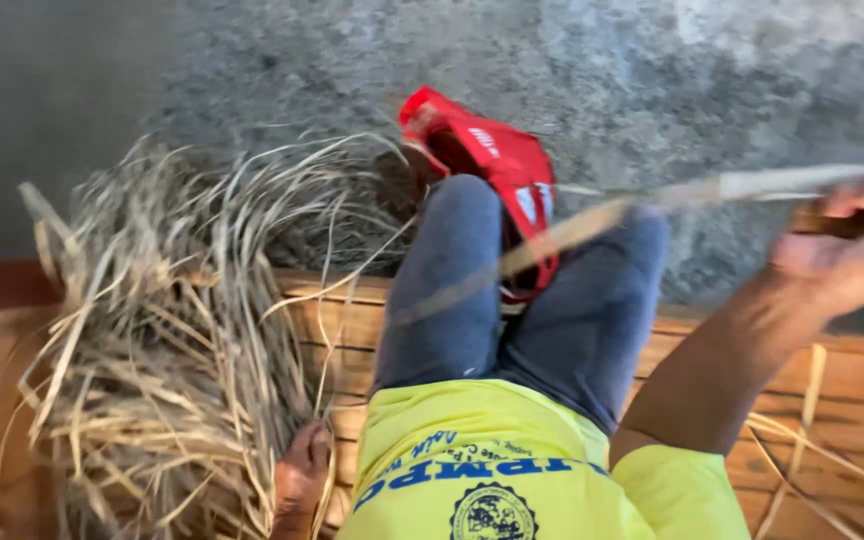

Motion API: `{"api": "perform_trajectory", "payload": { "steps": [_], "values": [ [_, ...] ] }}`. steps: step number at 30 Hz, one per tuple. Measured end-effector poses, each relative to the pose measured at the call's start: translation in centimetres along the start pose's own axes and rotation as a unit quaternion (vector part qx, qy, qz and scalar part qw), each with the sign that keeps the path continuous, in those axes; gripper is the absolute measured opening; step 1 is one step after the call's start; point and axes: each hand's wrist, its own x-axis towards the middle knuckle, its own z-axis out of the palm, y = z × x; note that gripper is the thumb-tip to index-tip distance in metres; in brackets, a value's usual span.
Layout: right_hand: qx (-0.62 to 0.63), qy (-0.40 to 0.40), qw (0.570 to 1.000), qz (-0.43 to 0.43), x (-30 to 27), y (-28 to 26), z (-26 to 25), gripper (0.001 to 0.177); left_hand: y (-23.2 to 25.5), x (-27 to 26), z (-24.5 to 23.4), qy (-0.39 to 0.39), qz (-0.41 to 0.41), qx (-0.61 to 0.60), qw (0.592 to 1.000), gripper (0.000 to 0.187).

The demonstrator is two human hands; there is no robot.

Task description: Stripping and smoothing plant fibers using a wooden tool

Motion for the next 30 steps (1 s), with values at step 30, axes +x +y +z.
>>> {"api": "perform_trajectory", "payload": {
  "steps": [30],
  "values": [
    [0.067,-0.058,0.995,0.051,-1.1,-14.9,-5.9,0.012,20.8,34.0,-13.1,0.346,0.348,0.072,0.868,0.023]
  ]
}}
